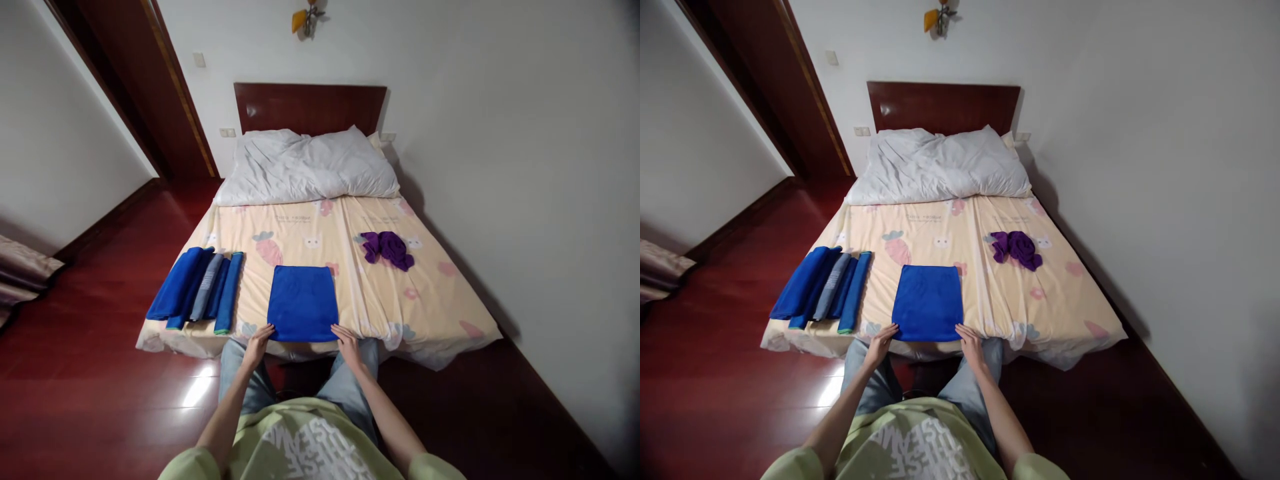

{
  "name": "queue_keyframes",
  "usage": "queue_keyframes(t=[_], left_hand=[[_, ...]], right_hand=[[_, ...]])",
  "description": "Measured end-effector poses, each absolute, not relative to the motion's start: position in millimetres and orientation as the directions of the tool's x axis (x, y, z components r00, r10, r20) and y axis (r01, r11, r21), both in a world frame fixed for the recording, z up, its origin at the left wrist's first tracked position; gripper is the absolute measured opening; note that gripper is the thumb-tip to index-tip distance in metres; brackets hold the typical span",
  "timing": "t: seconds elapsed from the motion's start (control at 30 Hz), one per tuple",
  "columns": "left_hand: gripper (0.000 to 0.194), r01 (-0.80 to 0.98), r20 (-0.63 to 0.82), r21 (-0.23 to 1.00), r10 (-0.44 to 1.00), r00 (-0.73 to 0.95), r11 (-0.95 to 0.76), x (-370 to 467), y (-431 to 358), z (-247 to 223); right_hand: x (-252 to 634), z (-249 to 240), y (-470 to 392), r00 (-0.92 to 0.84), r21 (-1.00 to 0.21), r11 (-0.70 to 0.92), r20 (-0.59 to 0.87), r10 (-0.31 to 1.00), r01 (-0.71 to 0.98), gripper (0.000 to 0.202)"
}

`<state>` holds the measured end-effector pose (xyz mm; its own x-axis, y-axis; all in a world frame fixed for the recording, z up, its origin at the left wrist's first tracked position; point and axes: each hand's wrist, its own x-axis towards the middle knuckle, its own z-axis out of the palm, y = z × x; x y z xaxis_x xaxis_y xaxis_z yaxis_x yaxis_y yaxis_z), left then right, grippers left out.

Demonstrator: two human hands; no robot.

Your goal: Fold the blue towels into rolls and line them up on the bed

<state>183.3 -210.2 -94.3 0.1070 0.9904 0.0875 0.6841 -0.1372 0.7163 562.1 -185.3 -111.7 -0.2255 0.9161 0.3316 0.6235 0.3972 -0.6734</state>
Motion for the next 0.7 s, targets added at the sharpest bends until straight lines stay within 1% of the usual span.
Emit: queue_keyframes(t=[0.13,0.3,0.4,0.47,0.57,0.7], left_hand=[[0.042,0.601,0.087,0.797,0.996,-0.025,-0.054,188,-202,-94],[0.048,0.518,0.017,0.853,0.988,-0.153,0.066,189,-203,-86],[0.04,0.468,-0.008,0.876,0.974,-0.228,0.117,193,-194,-85],[0.038,0.432,-0.008,0.89,0.953,-0.302,0.144,197,-185,-85],[0.038,0.395,-0.01,0.9,0.914,-0.405,0.184,200,-172,-87],[0.028,0.428,0.005,0.878,0.89,-0.455,0.215,199,-163,-92]], right_hand=[[563,-112,-181,-0.159,-0.76,0.362,0.331,0.93,0.539,0.054],[563,-110,-173,-0.013,-0.886,0.194,0.207,0.978,0.422,0.043],[559,-104,-160,0.091,-0.923,0.114,0.157,0.983,0.367,0.037],[555,-101,-151,0.155,-0.931,0.066,0.129,0.98,0.359,0.04],[552,-101,-141,0.194,-0.921,0.02,0.103,0.976,0.388,0.048],[547,-108,-137,0.235,-0.918,-0.003,0.098,0.967,0.396,0.061]])
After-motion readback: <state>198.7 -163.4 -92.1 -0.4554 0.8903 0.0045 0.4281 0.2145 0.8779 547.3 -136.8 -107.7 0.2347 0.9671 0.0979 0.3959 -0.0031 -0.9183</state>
